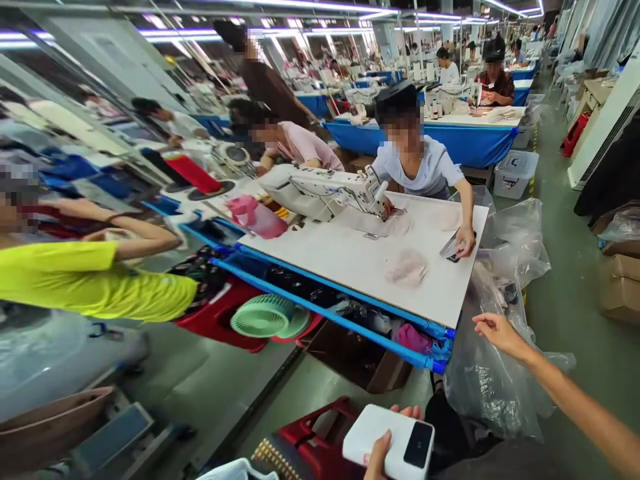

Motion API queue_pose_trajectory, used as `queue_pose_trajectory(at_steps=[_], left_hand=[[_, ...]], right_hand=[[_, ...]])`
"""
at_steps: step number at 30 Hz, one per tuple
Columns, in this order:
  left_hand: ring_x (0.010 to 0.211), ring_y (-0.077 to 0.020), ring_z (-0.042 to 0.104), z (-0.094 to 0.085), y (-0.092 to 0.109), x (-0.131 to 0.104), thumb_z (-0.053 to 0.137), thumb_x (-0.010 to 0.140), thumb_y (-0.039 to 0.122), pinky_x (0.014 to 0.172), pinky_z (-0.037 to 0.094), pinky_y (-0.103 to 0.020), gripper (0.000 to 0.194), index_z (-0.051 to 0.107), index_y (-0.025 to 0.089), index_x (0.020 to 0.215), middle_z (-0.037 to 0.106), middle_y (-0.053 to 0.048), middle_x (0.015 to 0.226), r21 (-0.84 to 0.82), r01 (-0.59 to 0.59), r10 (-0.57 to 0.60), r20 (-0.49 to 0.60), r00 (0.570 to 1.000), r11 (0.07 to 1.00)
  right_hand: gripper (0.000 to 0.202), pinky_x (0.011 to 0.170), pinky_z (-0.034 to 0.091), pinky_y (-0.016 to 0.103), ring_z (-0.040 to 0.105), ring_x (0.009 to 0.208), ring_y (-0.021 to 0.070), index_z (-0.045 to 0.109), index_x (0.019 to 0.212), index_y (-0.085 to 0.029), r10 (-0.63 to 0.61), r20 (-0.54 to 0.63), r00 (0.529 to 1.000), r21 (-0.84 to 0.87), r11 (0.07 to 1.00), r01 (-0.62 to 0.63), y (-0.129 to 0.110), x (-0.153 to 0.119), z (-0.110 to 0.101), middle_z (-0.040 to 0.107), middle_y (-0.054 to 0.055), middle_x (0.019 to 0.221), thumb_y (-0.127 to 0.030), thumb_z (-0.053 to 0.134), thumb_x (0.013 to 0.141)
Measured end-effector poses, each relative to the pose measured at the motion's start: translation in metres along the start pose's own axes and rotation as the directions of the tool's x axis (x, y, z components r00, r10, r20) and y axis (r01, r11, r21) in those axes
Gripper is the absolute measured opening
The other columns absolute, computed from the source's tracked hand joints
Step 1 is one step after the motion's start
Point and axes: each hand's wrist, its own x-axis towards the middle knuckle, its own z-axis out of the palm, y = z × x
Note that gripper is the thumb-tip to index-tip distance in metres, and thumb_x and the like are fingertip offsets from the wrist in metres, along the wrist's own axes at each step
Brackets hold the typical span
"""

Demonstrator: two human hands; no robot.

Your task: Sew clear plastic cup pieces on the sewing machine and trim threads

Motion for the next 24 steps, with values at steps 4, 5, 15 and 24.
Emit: queue_pose_trajectory(at_steps=[4, 5, 15, 24], left_hand=[[0.096, -0.0349, 0.07, 0.041, 0.007, 0.041, 0.068, 0.067, 0.022, 0.095, 0.051, -0.05, 0.054, 0.058, 0.011, 0.119, 0.074, -0.014, 0.09, -0.033, 0.094, -0.092, 0.049, 0.995, 0.995], [0.096, -0.0353, 0.07, 0.049, 0.011, 0.049, 0.068, 0.066, 0.021, 0.095, 0.051, -0.051, 0.054, 0.059, 0.011, 0.119, 0.074, -0.014, 0.09, -0.03, 0.126, -0.124, 0.061, 0.99, 0.992], [0.096, -0.0349, 0.07, 0.082, 0.059, 0.094, 0.072, 0.063, 0.026, 0.093, 0.053, -0.049, 0.062, 0.057, 0.013, 0.123, 0.074, -0.012, 0.089, 0.004, 0.081, -0.081, 0.077, 0.994, 0.997], [0.092, -0.0329, 0.071, 0.076, 0.081, 0.095, 0.064, 0.072, 0.023, 0.092, 0.053, -0.048, 0.054, 0.055, 0.014, 0.125, 0.074, -0.014, 0.096, -0.011, -0.068, 0.068, -0.009, 0.998, 0.998]], right_hand=[[0.032, 0.074, 0.055, 0.036, 0.068, 0.079, 0.0217, 0.07, 0.092, -0.017, 0.08, -0.033, 0.996, 0.114, 0.991, -0.076, -0.008, 0.025, 0.005, 0.071, 0.007, 0.083, -0.034, 0.077, 0.066], [0.04, 0.076, 0.055, 0.037, 0.068, 0.086, 0.0231, 0.069, 0.098, -0.017, 0.089, -0.054, 0.995, 0.162, 0.984, -0.08, -0.014, 0.033, 0.008, 0.072, 0.01, 0.093, -0.037, 0.079, 0.064], [0.069, 0.098, 0.049, 0.039, 0.043, 0.134, 0.0262, 0.055, 0.125, -0.029, 0.06, -0.214, 0.975, 0.505, 0.861, 0.058, -0.063, 0.138, 0.072, 0.045, 0.007, 0.145, -0.056, 0.074, 0.065], [0.028, 0.082, 0.057, 0.032, 0.061, 0.111, 0.0224, 0.06, 0.09, -0.023, 0.086, -0.37, 0.925, 0.629, 0.756, 0.182, -0.079, 0.179, 0.074, 0.067, 0.006, 0.111, -0.027, 0.072, 0.065]])
